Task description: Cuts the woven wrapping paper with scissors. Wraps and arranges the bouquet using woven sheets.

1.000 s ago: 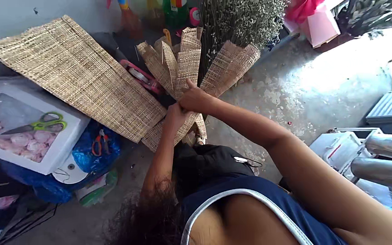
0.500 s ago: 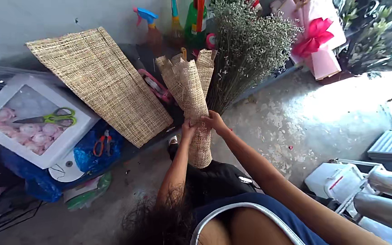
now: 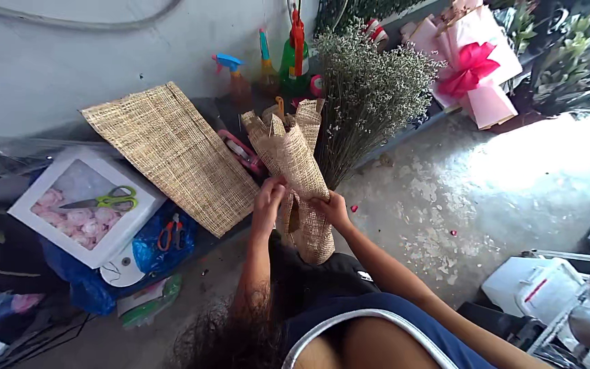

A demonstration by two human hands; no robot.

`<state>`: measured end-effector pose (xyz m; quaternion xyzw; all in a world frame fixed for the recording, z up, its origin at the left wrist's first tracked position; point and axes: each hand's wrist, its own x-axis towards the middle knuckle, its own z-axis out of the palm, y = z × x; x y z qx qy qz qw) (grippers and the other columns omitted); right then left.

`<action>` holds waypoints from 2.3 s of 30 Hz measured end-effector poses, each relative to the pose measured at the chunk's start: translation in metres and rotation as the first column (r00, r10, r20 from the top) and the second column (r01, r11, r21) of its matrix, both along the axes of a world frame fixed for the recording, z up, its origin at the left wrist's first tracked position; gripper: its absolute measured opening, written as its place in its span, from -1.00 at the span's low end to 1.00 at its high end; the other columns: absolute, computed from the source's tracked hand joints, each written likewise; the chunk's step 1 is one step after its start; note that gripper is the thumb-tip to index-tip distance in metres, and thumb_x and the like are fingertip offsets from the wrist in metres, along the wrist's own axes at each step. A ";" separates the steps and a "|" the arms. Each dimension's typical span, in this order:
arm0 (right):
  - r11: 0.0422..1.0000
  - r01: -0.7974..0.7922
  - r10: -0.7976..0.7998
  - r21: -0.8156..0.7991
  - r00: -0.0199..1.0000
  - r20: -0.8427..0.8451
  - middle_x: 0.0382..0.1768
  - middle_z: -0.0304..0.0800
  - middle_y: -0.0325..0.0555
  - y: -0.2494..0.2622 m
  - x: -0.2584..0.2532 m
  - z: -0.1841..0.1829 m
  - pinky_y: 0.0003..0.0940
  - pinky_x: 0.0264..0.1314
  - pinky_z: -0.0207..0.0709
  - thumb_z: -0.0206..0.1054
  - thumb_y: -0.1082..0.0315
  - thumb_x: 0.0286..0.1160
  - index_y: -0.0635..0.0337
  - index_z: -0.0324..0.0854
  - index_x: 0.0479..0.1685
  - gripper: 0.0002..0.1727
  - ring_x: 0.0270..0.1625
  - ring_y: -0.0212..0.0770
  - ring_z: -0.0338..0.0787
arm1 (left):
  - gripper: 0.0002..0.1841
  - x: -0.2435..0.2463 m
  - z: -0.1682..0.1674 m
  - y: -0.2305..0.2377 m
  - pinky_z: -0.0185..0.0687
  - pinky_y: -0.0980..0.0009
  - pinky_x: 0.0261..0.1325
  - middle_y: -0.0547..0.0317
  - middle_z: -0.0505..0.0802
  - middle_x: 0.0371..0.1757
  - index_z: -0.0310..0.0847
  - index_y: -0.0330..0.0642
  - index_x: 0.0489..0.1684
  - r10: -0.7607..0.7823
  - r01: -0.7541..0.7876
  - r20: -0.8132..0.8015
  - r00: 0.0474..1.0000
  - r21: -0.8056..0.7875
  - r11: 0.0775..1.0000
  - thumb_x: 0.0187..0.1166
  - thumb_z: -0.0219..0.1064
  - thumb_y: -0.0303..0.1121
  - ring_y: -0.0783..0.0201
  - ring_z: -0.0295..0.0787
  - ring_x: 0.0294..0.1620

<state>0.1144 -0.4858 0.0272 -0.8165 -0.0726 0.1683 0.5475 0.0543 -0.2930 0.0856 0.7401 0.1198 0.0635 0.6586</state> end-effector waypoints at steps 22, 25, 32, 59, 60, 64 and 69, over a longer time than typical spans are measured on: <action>0.896 -0.029 0.003 0.442 0.998 0.059 -0.27 0.90 -0.18 -0.038 -0.013 0.026 -0.46 -0.01 0.76 0.39 0.61 0.40 0.40 0.71 -0.01 -0.79 -0.22 -0.50 0.84 | -0.72 0.040 0.038 -0.033 0.77 0.24 0.18 0.22 0.81 0.09 0.39 0.01 0.38 0.322 -0.305 -0.106 0.941 -0.679 0.667 0.86 -0.01 -0.17 0.32 0.80 0.11; 0.823 0.078 -0.084 0.563 0.996 -0.016 -0.25 0.90 -0.25 -0.033 -0.014 0.045 -0.39 -0.02 0.78 0.35 0.62 0.39 0.29 0.69 0.03 -0.75 -0.22 -0.45 0.86 | -0.72 0.051 0.040 -0.042 0.78 0.26 0.11 0.19 0.77 0.10 0.33 0.05 0.43 0.464 -0.436 -0.199 0.863 -0.759 0.484 0.86 0.03 -0.20 0.30 0.80 0.08; 0.881 0.051 -0.123 0.471 0.984 0.125 -0.19 0.89 -0.18 -0.036 -0.001 0.057 -0.45 0.02 0.77 0.36 0.57 0.50 0.36 0.65 0.10 -0.77 -0.19 -0.49 0.85 | -0.23 0.012 0.019 -0.063 0.61 0.34 0.27 0.05 0.75 0.34 0.06 -0.29 0.78 -0.155 0.153 0.009 0.988 -0.227 0.962 0.54 0.35 -0.38 0.39 0.68 0.22; 0.813 -0.041 -0.012 0.581 0.996 0.087 0.39 0.48 0.06 0.015 -0.029 0.037 -0.18 0.40 0.49 0.28 0.44 0.45 0.32 0.58 0.35 -0.56 0.37 -0.18 0.53 | -0.51 -0.004 0.018 -0.022 0.68 0.17 0.34 -0.06 0.85 0.11 0.63 -0.40 0.21 -0.120 0.125 -0.152 0.981 0.029 0.992 0.27 0.64 -0.57 0.24 0.79 0.16; 0.823 -0.087 0.069 0.562 0.996 0.055 0.37 0.52 0.01 0.010 -0.023 0.040 -0.22 0.29 0.56 0.32 0.37 0.37 0.27 0.57 0.37 -0.50 0.30 -0.23 0.59 | -0.54 -0.006 0.013 -0.017 0.66 0.10 0.37 -0.13 0.86 0.10 0.66 -0.44 0.18 -0.118 0.131 -0.155 0.981 0.078 0.988 0.29 0.63 -0.55 0.16 0.80 0.17; 0.785 -0.092 0.160 0.613 0.985 -0.057 0.14 0.78 -0.06 0.006 0.008 0.057 -0.31 0.23 0.70 0.40 0.44 0.36 0.33 0.31 0.55 -0.32 0.10 -0.35 0.80 | -0.67 -0.013 -0.008 -0.010 0.68 0.11 0.29 -0.12 0.88 -0.02 0.73 -0.45 0.00 -0.147 0.175 -0.254 0.956 0.091 0.980 0.31 0.63 -0.53 0.16 0.82 0.06; 0.769 0.255 -0.164 0.587 0.965 -0.204 -0.39 0.87 -0.13 0.013 0.029 0.069 -0.38 -0.14 0.77 0.29 0.48 0.65 0.36 0.69 -0.16 -0.88 -0.34 -0.37 0.85 | -0.71 -0.023 -0.019 -0.022 0.77 0.29 0.13 0.03 0.90 -0.13 0.69 -0.43 0.04 -0.095 0.067 -0.322 0.942 -0.099 0.993 0.40 0.55 -0.56 0.35 0.84 -0.12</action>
